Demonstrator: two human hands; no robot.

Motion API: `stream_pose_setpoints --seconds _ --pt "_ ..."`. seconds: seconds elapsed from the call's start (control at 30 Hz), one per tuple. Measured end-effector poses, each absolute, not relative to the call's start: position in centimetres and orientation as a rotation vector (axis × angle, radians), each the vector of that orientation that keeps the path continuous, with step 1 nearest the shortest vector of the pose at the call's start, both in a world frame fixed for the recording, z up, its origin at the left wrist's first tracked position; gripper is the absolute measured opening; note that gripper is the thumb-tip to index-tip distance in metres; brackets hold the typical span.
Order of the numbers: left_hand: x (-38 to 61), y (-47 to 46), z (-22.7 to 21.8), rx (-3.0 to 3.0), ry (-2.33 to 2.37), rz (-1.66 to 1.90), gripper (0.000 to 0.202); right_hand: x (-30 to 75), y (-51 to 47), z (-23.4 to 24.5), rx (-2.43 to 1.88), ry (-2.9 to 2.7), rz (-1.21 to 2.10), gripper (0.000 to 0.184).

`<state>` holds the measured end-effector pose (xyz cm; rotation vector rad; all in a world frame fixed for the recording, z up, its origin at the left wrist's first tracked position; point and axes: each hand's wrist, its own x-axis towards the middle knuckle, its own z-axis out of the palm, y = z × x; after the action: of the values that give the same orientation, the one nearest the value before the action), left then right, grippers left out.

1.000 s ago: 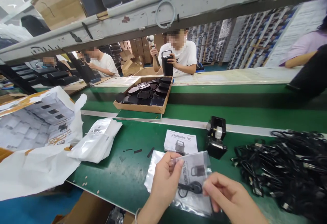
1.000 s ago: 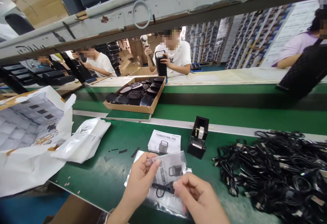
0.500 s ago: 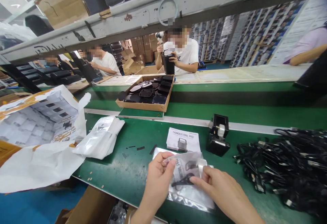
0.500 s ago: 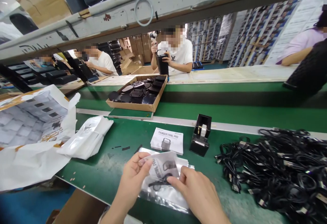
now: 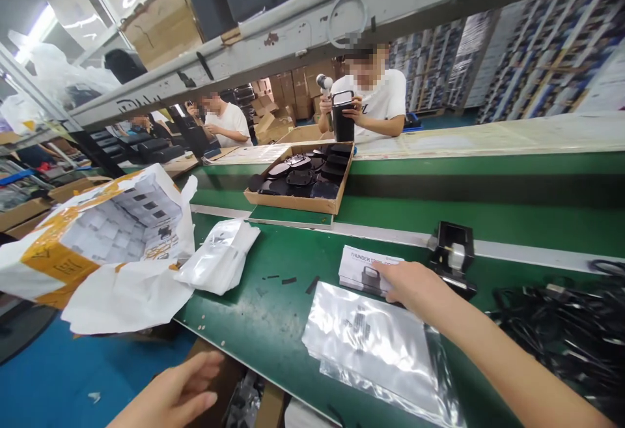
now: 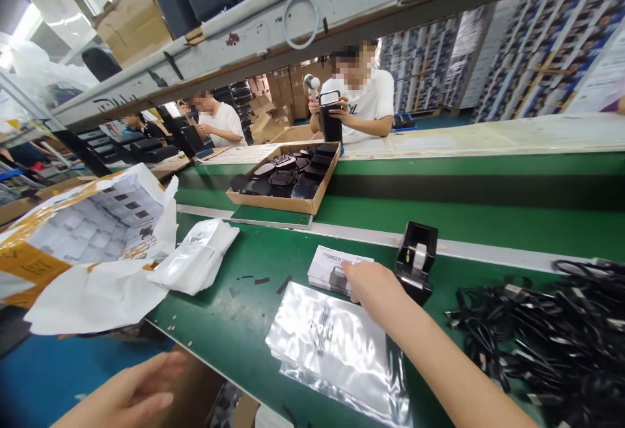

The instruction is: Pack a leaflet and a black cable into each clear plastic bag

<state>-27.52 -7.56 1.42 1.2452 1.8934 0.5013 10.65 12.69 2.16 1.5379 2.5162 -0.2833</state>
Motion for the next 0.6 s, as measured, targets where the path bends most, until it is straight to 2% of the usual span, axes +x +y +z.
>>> stream_pose_setpoints --seconds 0.13,0.27,0.33,0.43,0.5,0.57,0.6 --pt "-21.3 -3.1 3.4 1.191 1.618 0.629 0.030 11.0 14.0 3.6 1.453 2.477 -0.343 0.022" --pt "-14.0 2.0 3.3 0.998 1.337 0.724 0.049 10.8 13.1 5.0 1.462 2.572 -0.356 0.015" --pt "-11.2 3.7 2.6 0.841 1.270 0.798 0.053 10.8 11.4 5.0 1.466 2.676 -0.376 0.020" --pt "-8.3 4.7 1.6 0.773 1.139 0.889 0.047 11.6 7.8 3.6 1.484 2.830 -0.430 0.021" --pt "-6.9 4.6 1.4 0.825 1.069 0.918 0.043 12.9 5.6 2.1 1.834 2.863 -0.484 0.036" --pt "-5.8 4.2 1.4 0.884 1.038 0.896 0.040 14.9 3.9 0.4 2.394 2.740 -0.933 0.049" --pt "-5.2 4.0 1.4 0.912 1.028 0.873 0.040 16.0 3.3 -0.3 2.524 2.598 -1.268 0.046"
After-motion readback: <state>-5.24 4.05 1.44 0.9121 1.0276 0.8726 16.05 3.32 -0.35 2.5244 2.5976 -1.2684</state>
